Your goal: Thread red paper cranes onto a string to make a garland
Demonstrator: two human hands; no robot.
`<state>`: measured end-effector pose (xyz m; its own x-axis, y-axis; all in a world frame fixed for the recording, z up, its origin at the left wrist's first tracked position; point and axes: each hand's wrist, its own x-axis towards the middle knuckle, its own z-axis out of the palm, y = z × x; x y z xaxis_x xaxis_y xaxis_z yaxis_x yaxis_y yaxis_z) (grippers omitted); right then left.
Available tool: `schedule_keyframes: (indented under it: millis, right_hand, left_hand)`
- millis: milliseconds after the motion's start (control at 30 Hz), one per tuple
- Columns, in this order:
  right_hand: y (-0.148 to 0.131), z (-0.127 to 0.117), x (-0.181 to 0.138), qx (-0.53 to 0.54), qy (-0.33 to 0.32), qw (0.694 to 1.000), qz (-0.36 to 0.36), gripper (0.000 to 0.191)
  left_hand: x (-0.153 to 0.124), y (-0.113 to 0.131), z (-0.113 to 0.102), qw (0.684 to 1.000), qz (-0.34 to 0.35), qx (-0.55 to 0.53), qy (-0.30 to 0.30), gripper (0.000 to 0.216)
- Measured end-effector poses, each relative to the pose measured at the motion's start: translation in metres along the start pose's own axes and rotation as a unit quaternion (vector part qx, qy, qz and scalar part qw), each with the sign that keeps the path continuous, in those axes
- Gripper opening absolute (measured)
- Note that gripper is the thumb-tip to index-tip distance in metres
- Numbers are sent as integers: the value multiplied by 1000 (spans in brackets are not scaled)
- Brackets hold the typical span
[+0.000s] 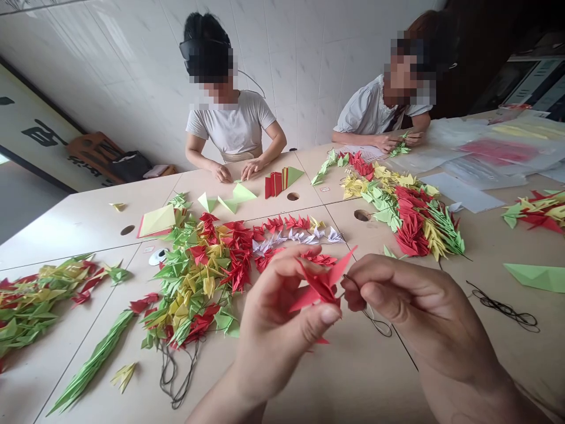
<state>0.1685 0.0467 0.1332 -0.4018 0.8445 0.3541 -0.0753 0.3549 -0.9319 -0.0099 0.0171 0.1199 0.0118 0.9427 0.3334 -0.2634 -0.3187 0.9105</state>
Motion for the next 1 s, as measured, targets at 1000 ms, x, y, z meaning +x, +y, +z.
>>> schedule_keyframes:
  millis: [1000]
  right_hand:
    - [-4, 2, 3, -131, -32, 990, -28, 15]
  left_hand:
    - [13, -7, 11, 942, -202, -266, 0, 22]
